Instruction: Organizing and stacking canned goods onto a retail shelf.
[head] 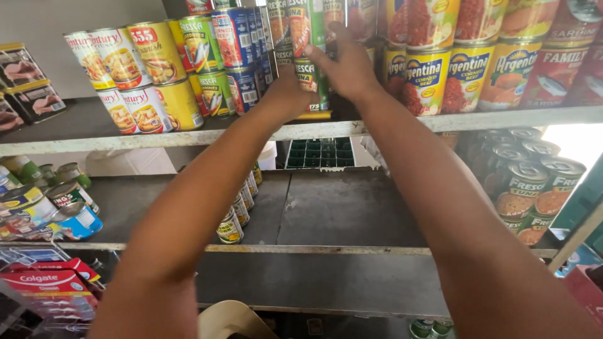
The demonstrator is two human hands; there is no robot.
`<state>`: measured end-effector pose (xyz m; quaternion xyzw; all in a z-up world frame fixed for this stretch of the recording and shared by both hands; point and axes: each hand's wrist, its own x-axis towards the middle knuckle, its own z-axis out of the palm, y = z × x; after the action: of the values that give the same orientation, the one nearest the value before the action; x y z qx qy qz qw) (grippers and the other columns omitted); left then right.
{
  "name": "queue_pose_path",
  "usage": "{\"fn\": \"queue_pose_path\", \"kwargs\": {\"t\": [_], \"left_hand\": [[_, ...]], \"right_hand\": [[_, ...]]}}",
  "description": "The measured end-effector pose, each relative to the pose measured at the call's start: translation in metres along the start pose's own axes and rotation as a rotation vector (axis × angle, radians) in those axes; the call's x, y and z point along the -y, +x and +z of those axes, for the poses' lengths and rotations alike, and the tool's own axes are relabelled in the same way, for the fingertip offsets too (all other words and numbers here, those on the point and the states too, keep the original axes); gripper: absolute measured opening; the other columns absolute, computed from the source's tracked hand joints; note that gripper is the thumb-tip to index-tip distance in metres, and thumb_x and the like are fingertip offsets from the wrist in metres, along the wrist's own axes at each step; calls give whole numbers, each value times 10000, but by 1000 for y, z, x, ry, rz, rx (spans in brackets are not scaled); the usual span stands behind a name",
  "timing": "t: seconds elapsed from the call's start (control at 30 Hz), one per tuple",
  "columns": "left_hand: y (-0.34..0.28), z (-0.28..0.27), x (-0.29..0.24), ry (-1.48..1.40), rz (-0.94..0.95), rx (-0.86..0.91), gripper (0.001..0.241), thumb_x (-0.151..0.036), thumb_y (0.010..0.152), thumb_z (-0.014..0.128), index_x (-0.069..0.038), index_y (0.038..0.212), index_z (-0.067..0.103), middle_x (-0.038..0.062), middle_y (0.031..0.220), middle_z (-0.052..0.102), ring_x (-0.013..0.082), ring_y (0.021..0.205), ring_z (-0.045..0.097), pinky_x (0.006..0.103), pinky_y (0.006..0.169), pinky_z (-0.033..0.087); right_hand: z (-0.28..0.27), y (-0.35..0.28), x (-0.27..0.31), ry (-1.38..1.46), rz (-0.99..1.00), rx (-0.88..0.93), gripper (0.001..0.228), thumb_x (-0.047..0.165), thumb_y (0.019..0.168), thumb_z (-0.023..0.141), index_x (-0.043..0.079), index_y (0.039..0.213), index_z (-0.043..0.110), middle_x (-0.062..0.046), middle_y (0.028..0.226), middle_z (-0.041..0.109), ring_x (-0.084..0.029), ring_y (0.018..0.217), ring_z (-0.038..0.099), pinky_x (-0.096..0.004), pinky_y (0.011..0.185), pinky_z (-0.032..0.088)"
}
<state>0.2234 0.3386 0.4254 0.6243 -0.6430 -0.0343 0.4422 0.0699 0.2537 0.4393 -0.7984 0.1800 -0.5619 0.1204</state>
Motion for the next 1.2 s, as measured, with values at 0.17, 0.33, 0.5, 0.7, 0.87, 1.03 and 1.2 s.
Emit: {"fn": "queue_pose_path", "kwargs": {"t": [0.17, 0.33, 0.5, 0.7, 0.87, 1.03, 1.2], "left_hand": [[30, 22, 30, -132, -25, -51, 733, -225, 722, 834, 10, 1297, 444, 204, 1142, 681, 304, 1037, 716, 409, 851, 592], [0, 9, 9, -65, -12, -76, 710, -296, 746, 834, 2, 1283, 480, 194, 1119, 723, 308, 1021, 742, 409, 864, 584], [-26, 2, -14, 36, 109, -172, 634, -342, 793, 851, -82, 1283, 545, 144, 1102, 761, 334, 1044, 742, 420, 909, 547], [-39, 5, -20, 116, 407, -563, 716, -291, 758, 876, -97, 1349, 521, 161, 1248, 682, 371, 1124, 682, 441, 921, 538], [-85, -6, -65, 224, 541, -660, 716, -297, 788, 893, -120, 1378, 531, 129, 1237, 662, 375, 1140, 664, 463, 927, 522], [-128, -4, -99, 65, 625, -625, 699, -315, 873, 889, -100, 1414, 501, 135, 1300, 636, 329, 1181, 680, 398, 983, 568], [-167, 22, -117, -127, 615, -468, 744, -258, 857, 906, -14, 1423, 490, 154, 1262, 607, 274, 1104, 698, 383, 963, 582]], "right_hand": [[16, 12, -47, 31, -111, -49, 783, 517, 1018, 763, -18, 1497, 451, -281, 1344, 651, -350, 1262, 635, -448, 1045, 497], [3, 0, -9, 114, -97, 22, 739, 446, 973, 799, 22, 1494, 491, -222, 1320, 684, -284, 1247, 662, -410, 1034, 523], [-7, -6, 4, 153, -52, -36, 519, 329, 974, 818, 40, 1354, 614, -143, 1175, 760, -195, 1082, 702, -352, 968, 560], [-25, -14, 32, 470, -256, -79, 493, 305, 1055, 759, -6, 1383, 564, -99, 1259, 716, -164, 1158, 674, -341, 1016, 539], [-62, -34, 56, 493, -201, -71, 404, 292, 1078, 728, -31, 1297, 623, -102, 1219, 715, -162, 1136, 672, -342, 1006, 549], [-107, -71, 99, 520, -294, -53, 374, 259, 1105, 733, -42, 1302, 630, -92, 1276, 706, -163, 1180, 665, -347, 1046, 546], [-141, -123, 125, 522, 4, -22, 394, 278, 1012, 703, -24, 1258, 645, -83, 1139, 702, -156, 985, 630, -336, 825, 490]]}}
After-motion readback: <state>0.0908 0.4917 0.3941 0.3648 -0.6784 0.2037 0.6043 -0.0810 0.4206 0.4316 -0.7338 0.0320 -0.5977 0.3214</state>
